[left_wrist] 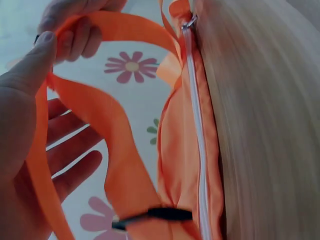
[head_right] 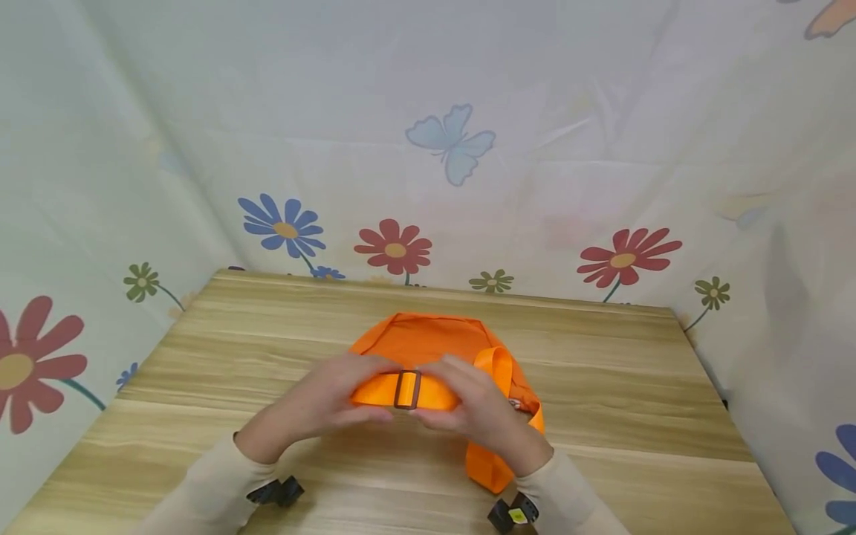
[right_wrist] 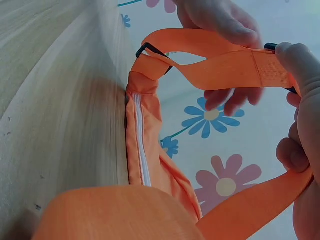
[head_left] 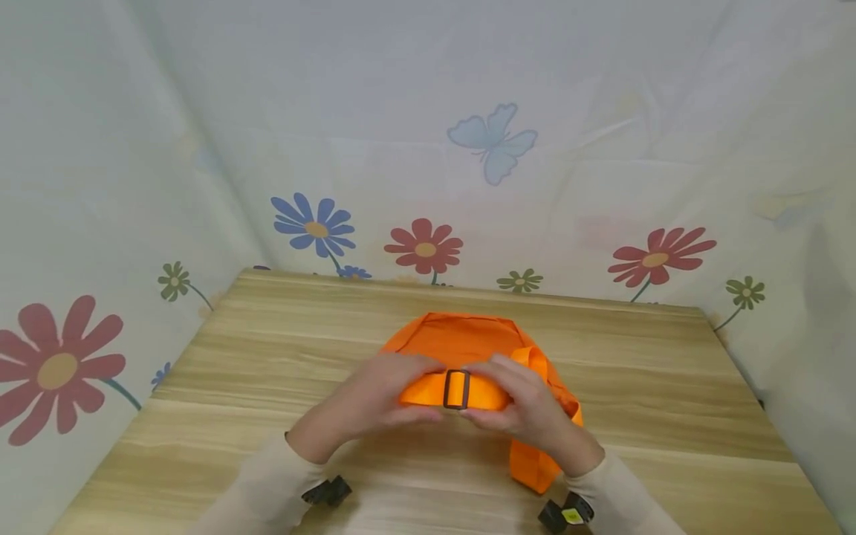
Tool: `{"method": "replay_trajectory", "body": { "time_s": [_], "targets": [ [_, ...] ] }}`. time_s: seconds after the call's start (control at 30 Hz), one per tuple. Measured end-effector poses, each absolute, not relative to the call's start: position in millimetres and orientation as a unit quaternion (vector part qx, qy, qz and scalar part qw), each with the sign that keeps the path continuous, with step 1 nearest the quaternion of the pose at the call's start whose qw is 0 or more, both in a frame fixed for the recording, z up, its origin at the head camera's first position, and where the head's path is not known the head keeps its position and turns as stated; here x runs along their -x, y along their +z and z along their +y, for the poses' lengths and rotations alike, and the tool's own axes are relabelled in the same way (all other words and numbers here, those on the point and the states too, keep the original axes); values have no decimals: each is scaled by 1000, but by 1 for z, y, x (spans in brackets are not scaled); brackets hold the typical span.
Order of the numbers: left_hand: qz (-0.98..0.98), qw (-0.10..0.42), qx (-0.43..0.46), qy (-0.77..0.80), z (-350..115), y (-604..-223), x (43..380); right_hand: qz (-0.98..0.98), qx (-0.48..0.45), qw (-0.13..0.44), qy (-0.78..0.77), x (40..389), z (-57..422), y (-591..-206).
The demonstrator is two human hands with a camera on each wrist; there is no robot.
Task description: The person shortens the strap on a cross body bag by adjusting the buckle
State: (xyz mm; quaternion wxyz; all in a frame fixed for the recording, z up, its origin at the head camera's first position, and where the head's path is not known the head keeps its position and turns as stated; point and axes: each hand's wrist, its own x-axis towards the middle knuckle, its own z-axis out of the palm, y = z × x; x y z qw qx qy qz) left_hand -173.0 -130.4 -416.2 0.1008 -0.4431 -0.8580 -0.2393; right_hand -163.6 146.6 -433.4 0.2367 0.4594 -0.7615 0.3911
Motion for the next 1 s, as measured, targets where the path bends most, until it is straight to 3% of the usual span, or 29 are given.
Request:
{"method": "replay_trajectory", "body": {
  "time_s": [0.3,1.0],
  "targets": [
    [-846,61,436,-301,-122,-415,168,-772,-468,226,367,163,151,-430],
    [-830,78,432,-344,-127,-422,168,-789,-460,211,348,164,174,-428]
  ]
}}
